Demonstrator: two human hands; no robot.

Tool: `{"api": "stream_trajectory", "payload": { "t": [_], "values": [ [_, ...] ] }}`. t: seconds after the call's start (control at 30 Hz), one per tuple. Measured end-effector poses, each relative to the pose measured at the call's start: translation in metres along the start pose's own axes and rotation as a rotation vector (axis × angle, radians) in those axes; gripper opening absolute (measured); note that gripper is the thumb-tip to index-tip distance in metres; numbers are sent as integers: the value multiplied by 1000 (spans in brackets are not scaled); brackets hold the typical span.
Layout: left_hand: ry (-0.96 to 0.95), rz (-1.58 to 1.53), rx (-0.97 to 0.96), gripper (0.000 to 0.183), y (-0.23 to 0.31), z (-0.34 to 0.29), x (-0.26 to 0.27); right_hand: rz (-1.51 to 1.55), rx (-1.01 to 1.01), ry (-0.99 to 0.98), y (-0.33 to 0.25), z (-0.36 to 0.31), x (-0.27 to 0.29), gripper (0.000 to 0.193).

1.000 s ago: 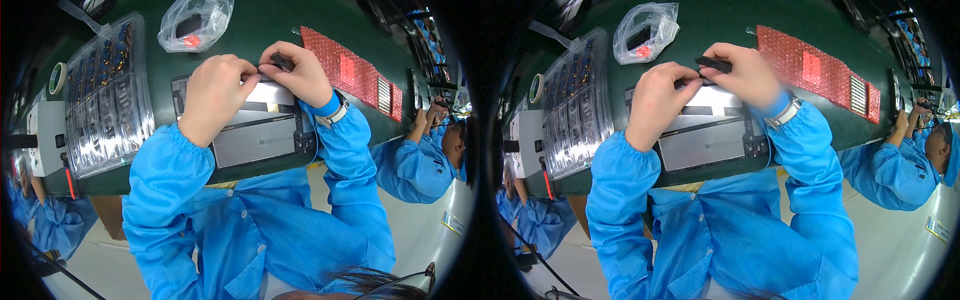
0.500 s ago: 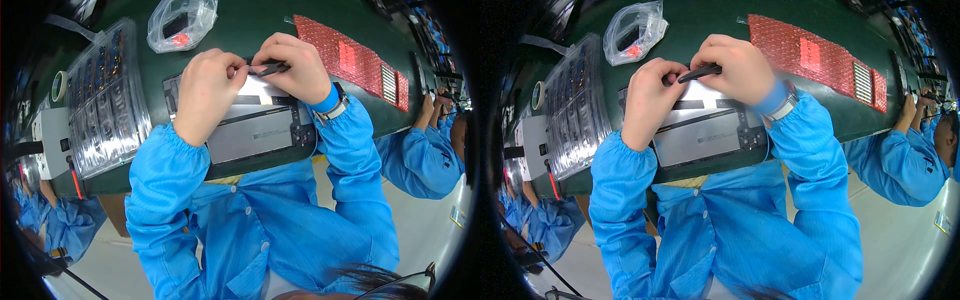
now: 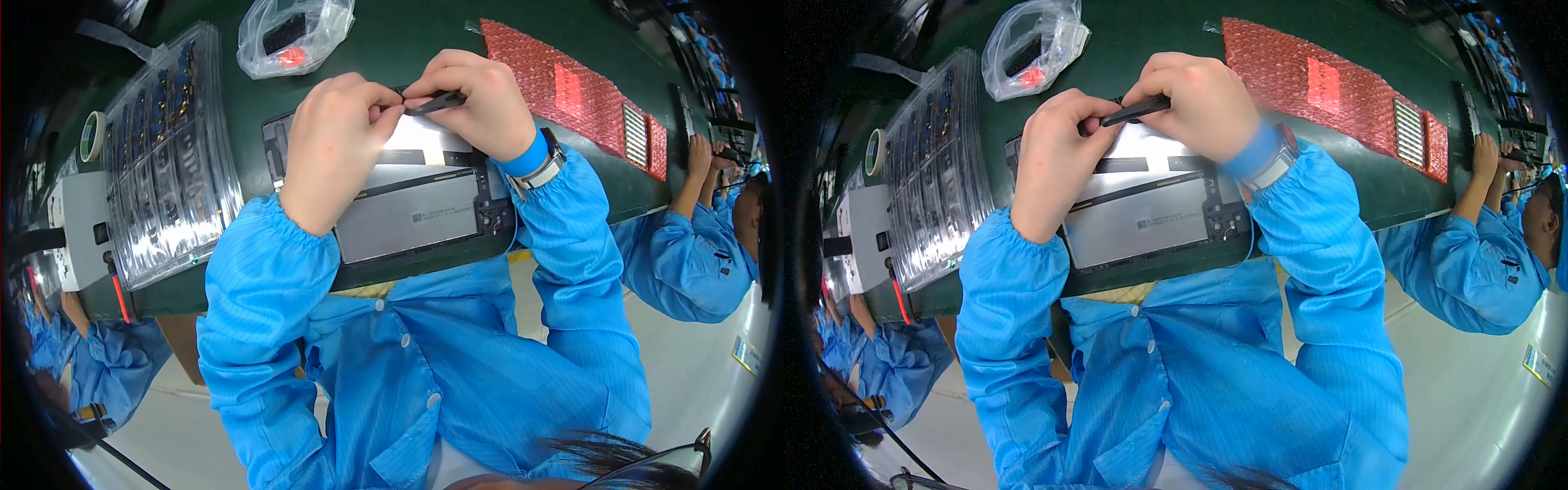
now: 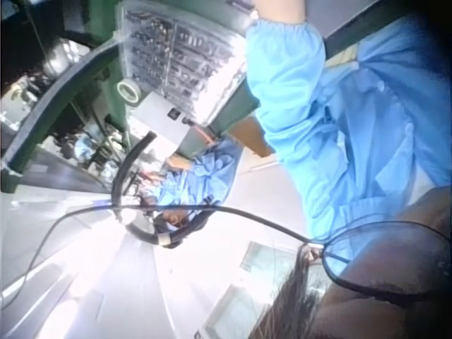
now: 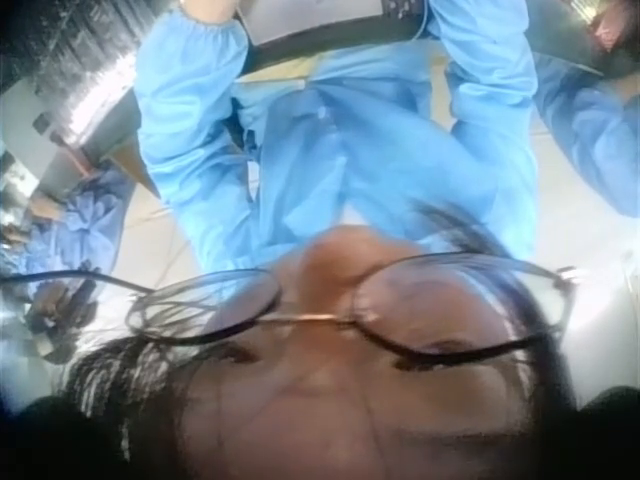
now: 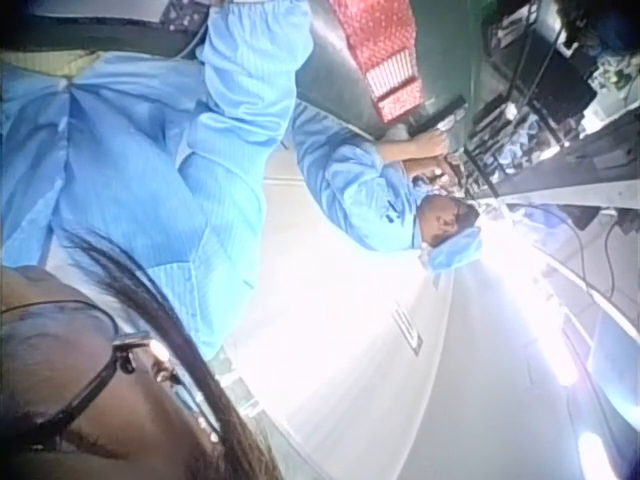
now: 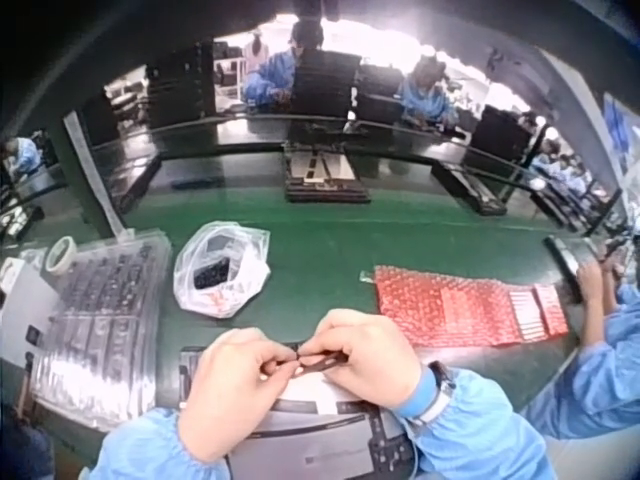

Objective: The person assembles internal components into a tablet chassis by hand, installing a battery, ribbon cables, and adhesive tape, then securing a tablet screen to the chassis.

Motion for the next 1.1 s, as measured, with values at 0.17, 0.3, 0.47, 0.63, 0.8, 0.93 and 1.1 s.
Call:
{"api": "stream_trajectory", "payload": {
  "t": [0.17,0.3,0.47,0.63,0.8,0.93,1.1],
  "values": [
    [97,199,-128,7,12,-7,-2,-39,-3,3,0,0,-1,16],
    [135,334,-166,6,20,-10,-4,-37,1,0,0,-1,-2,17],
    [92,87,-84,5,6,-6,-5,-60,22,11,3,0,-3,15],
    [81,82,-83,6,8,-5,-5,-95,36,-31,6,0,-6,16],
    [80,83,-27,7,6,-7,-3,55,44,18,10,1,-1,15],
    [75,95,-1,8,-1,-10,3,166,-57,-18,19,1,-6,17],
    [131,9,-9,13,-9,-14,16,111,-33,-33,11,4,-5,20]
  ]
}}
Point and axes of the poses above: each hand's wrist, its own z-axis towards the middle knuckle, its own x-axis out of the back of the hand, y = z × x, the point moved 7 cm from there along z, towards the middle knuckle, and after that the axes turned 15 degrees about -y, right-handed, at the moved point
